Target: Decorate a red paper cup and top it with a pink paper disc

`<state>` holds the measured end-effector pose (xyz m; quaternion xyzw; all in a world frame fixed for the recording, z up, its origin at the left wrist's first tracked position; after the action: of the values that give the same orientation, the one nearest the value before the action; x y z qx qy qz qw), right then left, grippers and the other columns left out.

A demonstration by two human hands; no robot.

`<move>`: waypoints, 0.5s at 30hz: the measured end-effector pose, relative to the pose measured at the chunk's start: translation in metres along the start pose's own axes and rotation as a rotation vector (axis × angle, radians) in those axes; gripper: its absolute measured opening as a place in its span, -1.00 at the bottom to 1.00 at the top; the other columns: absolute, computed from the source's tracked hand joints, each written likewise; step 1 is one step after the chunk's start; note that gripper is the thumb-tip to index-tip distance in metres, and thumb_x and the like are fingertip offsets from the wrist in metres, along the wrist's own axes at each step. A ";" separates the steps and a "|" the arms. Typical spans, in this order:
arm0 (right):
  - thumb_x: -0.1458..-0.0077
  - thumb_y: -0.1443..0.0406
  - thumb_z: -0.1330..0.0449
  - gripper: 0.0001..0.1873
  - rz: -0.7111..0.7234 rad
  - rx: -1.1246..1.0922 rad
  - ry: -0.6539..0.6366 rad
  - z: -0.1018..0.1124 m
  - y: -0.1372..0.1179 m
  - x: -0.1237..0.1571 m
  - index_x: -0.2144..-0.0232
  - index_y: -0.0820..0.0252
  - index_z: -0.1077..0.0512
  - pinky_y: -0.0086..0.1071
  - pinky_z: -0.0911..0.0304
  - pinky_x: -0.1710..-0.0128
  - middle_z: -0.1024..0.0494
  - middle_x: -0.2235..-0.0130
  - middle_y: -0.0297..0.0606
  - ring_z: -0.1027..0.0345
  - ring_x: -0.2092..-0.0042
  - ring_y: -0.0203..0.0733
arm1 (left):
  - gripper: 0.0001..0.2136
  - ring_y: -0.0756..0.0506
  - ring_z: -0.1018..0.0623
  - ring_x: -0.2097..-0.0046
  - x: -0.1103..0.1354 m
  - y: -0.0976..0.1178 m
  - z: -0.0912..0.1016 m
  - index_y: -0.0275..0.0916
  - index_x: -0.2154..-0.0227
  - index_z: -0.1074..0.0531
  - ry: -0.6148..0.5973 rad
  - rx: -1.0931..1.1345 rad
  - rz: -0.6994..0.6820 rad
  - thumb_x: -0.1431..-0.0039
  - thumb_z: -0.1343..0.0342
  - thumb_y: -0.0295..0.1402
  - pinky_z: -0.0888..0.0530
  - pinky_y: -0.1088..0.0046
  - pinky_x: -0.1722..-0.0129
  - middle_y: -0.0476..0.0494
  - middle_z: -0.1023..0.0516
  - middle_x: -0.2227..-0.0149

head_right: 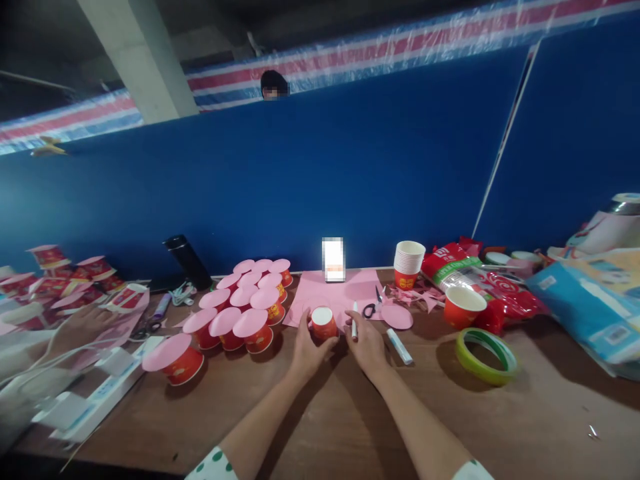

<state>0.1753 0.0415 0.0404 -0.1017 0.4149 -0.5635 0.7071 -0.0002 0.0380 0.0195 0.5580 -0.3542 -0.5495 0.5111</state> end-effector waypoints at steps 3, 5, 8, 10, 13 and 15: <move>-0.12 0.31 -0.01 -0.65 0.009 -0.002 -0.013 -0.002 -0.002 0.000 0.04 0.16 -0.37 -0.32 -0.37 0.27 -0.59 0.24 -0.22 -0.49 0.23 -0.15 | -0.22 -0.26 -0.30 -0.14 -0.001 0.002 0.006 -0.22 -0.12 -0.17 0.045 -0.071 -0.019 0.24 -0.32 -0.32 -0.21 0.15 -0.13 -0.32 -0.29 -0.12; -0.13 0.32 0.00 -0.65 0.012 0.008 -0.028 -0.005 -0.002 0.000 0.03 0.14 -0.37 -0.30 -0.37 0.24 -0.59 0.23 -0.22 -0.49 0.21 -0.14 | -0.31 -0.25 -0.33 -0.12 -0.002 0.001 0.007 -0.22 -0.09 -0.23 0.052 -0.043 -0.017 0.19 -0.29 -0.31 -0.23 0.17 -0.11 -0.30 -0.32 -0.09; -0.15 0.32 0.01 -0.63 0.011 0.019 -0.050 -0.009 0.000 0.000 0.00 0.12 -0.36 -0.29 -0.38 0.23 -0.59 0.19 -0.21 -0.49 0.18 -0.13 | -0.43 -0.25 -0.37 -0.08 -0.004 -0.001 0.008 -0.25 0.00 -0.32 0.055 -0.019 -0.019 0.14 -0.27 -0.28 -0.25 0.18 -0.09 -0.30 -0.39 -0.03; -0.15 0.32 0.02 -0.63 0.012 0.024 -0.046 -0.009 0.000 0.000 0.01 0.13 -0.36 -0.28 -0.38 0.21 -0.58 0.17 -0.20 -0.49 0.17 -0.12 | -0.45 -0.25 -0.37 -0.07 -0.005 -0.003 0.008 -0.26 0.02 -0.33 0.054 -0.037 -0.020 0.13 -0.27 -0.27 -0.26 0.17 -0.09 -0.31 -0.41 -0.01; -0.16 0.31 0.02 -0.65 0.003 0.033 -0.038 -0.007 -0.001 0.000 0.03 0.15 -0.38 -0.28 -0.38 0.22 -0.59 0.20 -0.19 -0.49 0.19 -0.12 | -0.45 -0.26 -0.38 -0.07 -0.006 -0.004 0.006 -0.28 0.00 -0.32 0.042 -0.064 -0.013 0.10 -0.25 -0.25 -0.26 0.16 -0.09 -0.32 -0.41 -0.01; -0.16 0.29 0.01 -0.65 0.002 0.033 -0.042 -0.007 -0.002 -0.001 0.03 0.16 -0.38 -0.28 -0.38 0.23 -0.59 0.22 -0.19 -0.49 0.20 -0.12 | -0.44 -0.26 -0.36 -0.09 -0.005 -0.002 0.006 -0.27 -0.03 -0.30 0.030 -0.076 -0.019 0.07 -0.23 -0.24 -0.25 0.16 -0.11 -0.32 -0.39 -0.04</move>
<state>0.1692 0.0437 0.0375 -0.1017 0.3907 -0.5674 0.7177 -0.0066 0.0423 0.0201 0.5498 -0.3200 -0.5590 0.5319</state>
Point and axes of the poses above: each hand's wrist, its own x-axis away from the middle knuckle, its own z-axis out of the back of the hand, y = z × x, the point moved 9 cm from there along -x, towards the middle knuckle
